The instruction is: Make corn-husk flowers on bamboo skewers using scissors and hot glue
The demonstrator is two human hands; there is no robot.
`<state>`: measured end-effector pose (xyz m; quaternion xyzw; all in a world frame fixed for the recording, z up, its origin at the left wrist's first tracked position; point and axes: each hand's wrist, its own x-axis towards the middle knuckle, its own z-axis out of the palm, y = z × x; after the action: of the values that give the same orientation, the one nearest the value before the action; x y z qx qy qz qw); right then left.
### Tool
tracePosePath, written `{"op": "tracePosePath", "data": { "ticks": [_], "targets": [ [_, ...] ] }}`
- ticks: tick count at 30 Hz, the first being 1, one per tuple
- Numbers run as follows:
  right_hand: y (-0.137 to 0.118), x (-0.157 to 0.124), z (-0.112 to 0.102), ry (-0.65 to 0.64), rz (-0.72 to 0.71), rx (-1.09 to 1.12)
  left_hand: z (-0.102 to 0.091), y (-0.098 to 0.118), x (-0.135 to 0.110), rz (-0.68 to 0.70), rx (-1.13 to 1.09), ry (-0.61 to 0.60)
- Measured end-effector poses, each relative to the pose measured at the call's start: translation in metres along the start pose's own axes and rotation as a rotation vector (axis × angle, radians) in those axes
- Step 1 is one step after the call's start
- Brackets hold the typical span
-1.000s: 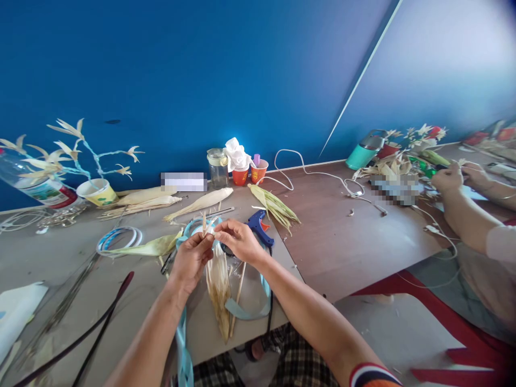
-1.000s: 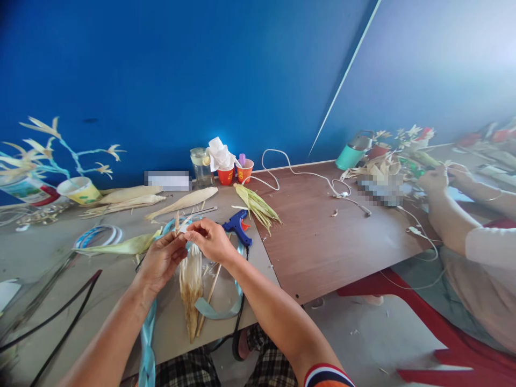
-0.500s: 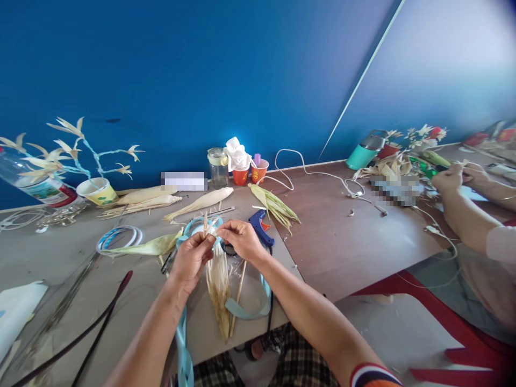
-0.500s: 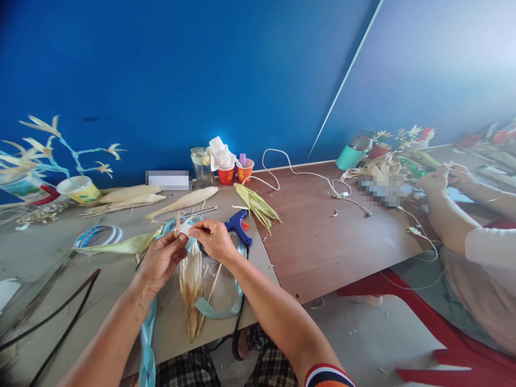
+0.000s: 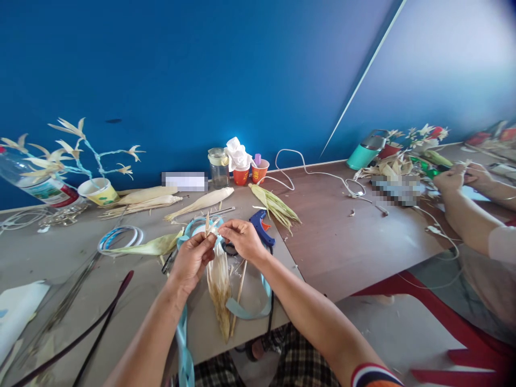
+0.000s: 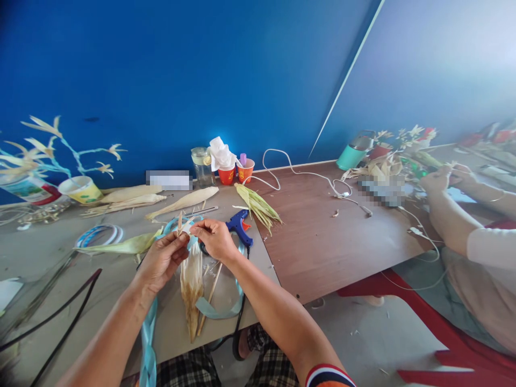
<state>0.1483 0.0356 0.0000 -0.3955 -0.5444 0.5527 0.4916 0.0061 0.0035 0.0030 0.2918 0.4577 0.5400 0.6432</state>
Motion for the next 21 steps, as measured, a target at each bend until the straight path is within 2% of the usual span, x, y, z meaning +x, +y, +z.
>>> {"op": "tracePosePath", "data": {
  "ticks": [7,14,19,21],
  "targets": [
    [0.0023,0.0010,-0.0002,-0.013,0.006,0.043,-0.0026,0.0035,0.0005,-0.014,-0.051,0.067],
    [0.0039,-0.0009,0.0020,-0.085,-0.059,0.037,-0.0021,0.0010,-0.0003,-0.087,0.015,-0.065],
    [0.0034,-0.0016,0.0036,-0.118,-0.052,0.070,-0.0023,-0.0002,0.0008,-0.108,-0.005,-0.084],
    [0.0031,-0.0010,0.0028,-0.091,-0.028,0.107,-0.0014,0.0003,0.0003,-0.091,-0.009,-0.085]
  ]
}}
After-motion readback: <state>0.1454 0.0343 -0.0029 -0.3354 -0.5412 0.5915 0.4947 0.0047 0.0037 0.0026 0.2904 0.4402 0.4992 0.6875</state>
